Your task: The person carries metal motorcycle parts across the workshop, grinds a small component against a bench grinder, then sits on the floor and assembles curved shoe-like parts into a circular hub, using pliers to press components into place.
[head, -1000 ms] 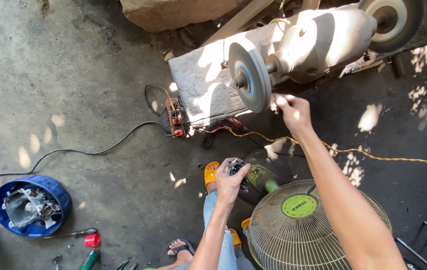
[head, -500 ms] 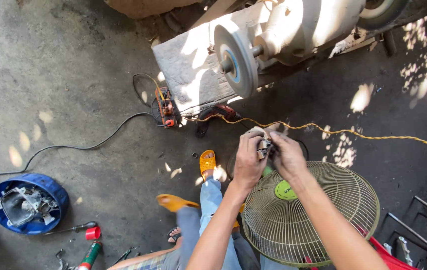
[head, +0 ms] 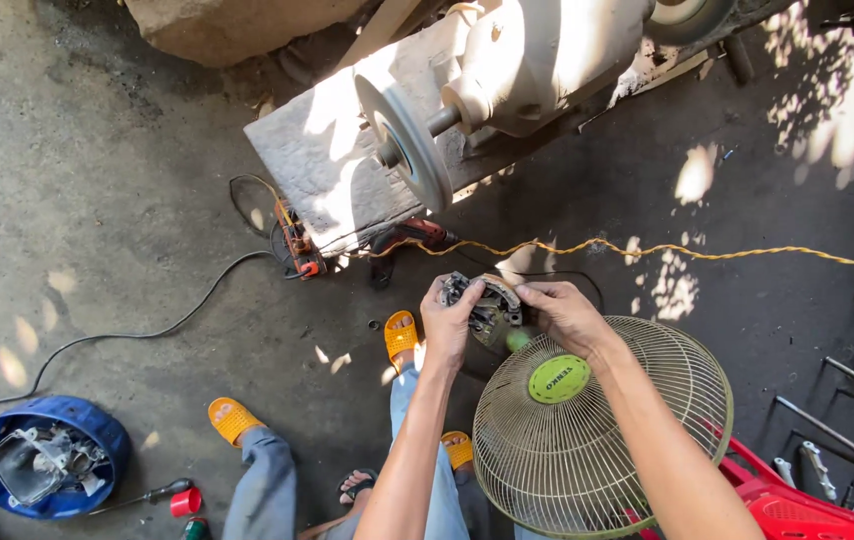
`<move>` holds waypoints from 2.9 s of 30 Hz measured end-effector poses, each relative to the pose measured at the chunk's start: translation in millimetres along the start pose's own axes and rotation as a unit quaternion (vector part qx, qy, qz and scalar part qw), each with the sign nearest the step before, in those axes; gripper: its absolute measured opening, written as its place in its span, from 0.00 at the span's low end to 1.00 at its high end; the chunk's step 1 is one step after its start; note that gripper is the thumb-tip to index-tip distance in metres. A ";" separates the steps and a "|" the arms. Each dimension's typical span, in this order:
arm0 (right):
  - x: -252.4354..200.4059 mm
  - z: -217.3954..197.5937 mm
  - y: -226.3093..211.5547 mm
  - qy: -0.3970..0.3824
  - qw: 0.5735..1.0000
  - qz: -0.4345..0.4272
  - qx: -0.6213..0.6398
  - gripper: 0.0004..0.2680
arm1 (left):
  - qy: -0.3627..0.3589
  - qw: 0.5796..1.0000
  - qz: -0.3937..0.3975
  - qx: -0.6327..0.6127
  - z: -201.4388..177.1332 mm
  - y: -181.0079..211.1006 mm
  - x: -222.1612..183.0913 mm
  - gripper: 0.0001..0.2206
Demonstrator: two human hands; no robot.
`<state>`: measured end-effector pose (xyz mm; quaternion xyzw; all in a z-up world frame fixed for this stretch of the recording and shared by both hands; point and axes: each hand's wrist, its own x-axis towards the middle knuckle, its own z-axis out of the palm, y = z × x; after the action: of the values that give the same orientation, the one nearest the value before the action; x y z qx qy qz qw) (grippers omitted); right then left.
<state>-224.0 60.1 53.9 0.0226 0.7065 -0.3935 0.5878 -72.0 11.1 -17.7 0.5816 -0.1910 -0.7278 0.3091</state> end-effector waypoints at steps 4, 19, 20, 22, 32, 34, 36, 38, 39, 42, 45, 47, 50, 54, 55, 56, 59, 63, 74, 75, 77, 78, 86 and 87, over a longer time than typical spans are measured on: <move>14.1 -11.2 9.2 -0.008 0.998 0.012 0.065 0.06 | -0.006 1.000 -0.018 0.001 9.0 18.7 -5.3 0.12; 124.9 84.2 -76.6 0.052 0.942 -0.221 -0.249 0.03 | 0.043 0.998 -0.019 -0.042 -54.1 5.7 4.0 0.12; 118.2 86.3 -79.4 0.060 0.945 -0.218 -0.238 0.03 | 0.050 0.997 -0.012 -0.051 -56.0 5.0 7.2 0.12; 109.3 89.4 -84.4 0.067 0.947 -0.217 -0.228 0.03 | 0.057 0.996 -0.003 -0.063 -57.4 5.4 10.8 0.12; 96.9 94.9 -88.0 0.084 0.955 -0.212 -0.189 0.04 | 0.040 0.995 0.004 -0.090 -46.6 26.3 -5.5 0.11; 91.3 93.3 -89.1 0.091 0.952 -0.216 -0.195 0.04 | 0.041 0.994 0.007 -0.096 -44.5 30.2 -9.9 0.11; 95.3 86.2 -82.8 0.095 0.945 -0.226 -0.216 0.02 | 0.038 0.993 0.007 -0.110 -44.9 26.1 -9.5 0.11; 84.9 92.3 -85.5 0.095 0.954 -0.221 -0.179 0.03 | 0.038 0.993 0.010 -0.114 -42.8 22.9 -9.2 0.11; 80.0 95.6 -85.6 0.095 0.962 -0.214 -0.141 0.04 | 0.039 0.993 0.012 -0.115 -42.7 20.9 -8.9 0.11; 77.9 86.5 -86.4 0.093 0.953 -0.224 -0.179 0.03 | 0.040 0.992 0.025 -0.117 -40.9 20.5 -10.2 0.12; 95.3 78.5 -80.1 0.092 0.938 -0.229 -0.244 0.05 | 0.037 0.992 0.020 -0.120 -45.4 19.1 -11.3 0.12; 106.0 83.3 -79.7 0.096 0.936 -0.230 -0.249 0.04 | 0.039 0.991 0.017 -0.124 -48.6 22.5 -12.3 0.12; 109.7 91.3 -84.0 0.100 0.938 -0.221 -0.247 0.04 | 0.044 0.992 0.014 -0.120 -56.6 23.3 -10.2 0.13; 107.3 85.9 -87.4 0.103 0.922 -0.223 -0.298 0.05 | 0.041 0.993 0.010 -0.110 -63.0 23.2 -7.3 0.12; 108.6 82.2 -86.6 0.102 0.922 -0.222 -0.300 0.05 | 0.043 0.993 0.009 -0.111 -62.4 21.8 -7.1 0.12; 109.7 78.1 -86.1 0.105 0.924 -0.222 -0.293 0.05 | 0.048 0.993 0.013 -0.111 -61.3 20.3 -7.1 0.11; 83.6 91.3 -99.9 0.109 0.932 -0.227 -0.259 0.05 | 0.057 0.991 0.020 -0.118 -53.7 19.9 -7.3 0.11; 63.1 98.3 -107.9 0.102 0.951 -0.221 -0.190 0.07 | 0.055 0.991 0.034 -0.119 -37.0 36.2 -14.6 0.12; -12.1 55.7 -71.0 -0.021 0.994 -0.104 0.040 0.08 | -0.040 0.949 -0.063 -0.305 -14.9 50.7 -33.4 0.17; -20.8 58.0 -70.6 -0.041 0.993 -0.108 0.032 0.07 | -0.067 0.931 -0.086 -0.349 -13.0 56.7 -34.6 0.18; -7.7 42.4 -52.9 -0.046 0.984 -0.153 -0.083 0.06 | -0.073 0.927 -0.093 -0.356 -17.6 28.1 -20.6 0.18; -1.3 33.6 -43.2 -0.053 0.959 -0.194 -0.200 0.04 | -0.078 0.923 -0.099 -0.364 -19.7 12.7 -13.9 0.17; 301.5 -45.9 -14.8 0.201 0.960 -0.179 0.072 0.20 | -0.021 0.976 -0.089 -0.199 -89.6 -1.3 4.7 0.18; 346.4 -56.8 -8.5 0.226 0.956 -0.165 0.092 0.20 | -0.012 0.982 -0.082 -0.168 -98.8 10.2 0.1 0.19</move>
<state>-381.1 -61.8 -235.5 0.0481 0.7754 -0.5333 0.3348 25.7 11.5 -36.0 0.5267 -0.0213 -0.7791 0.3393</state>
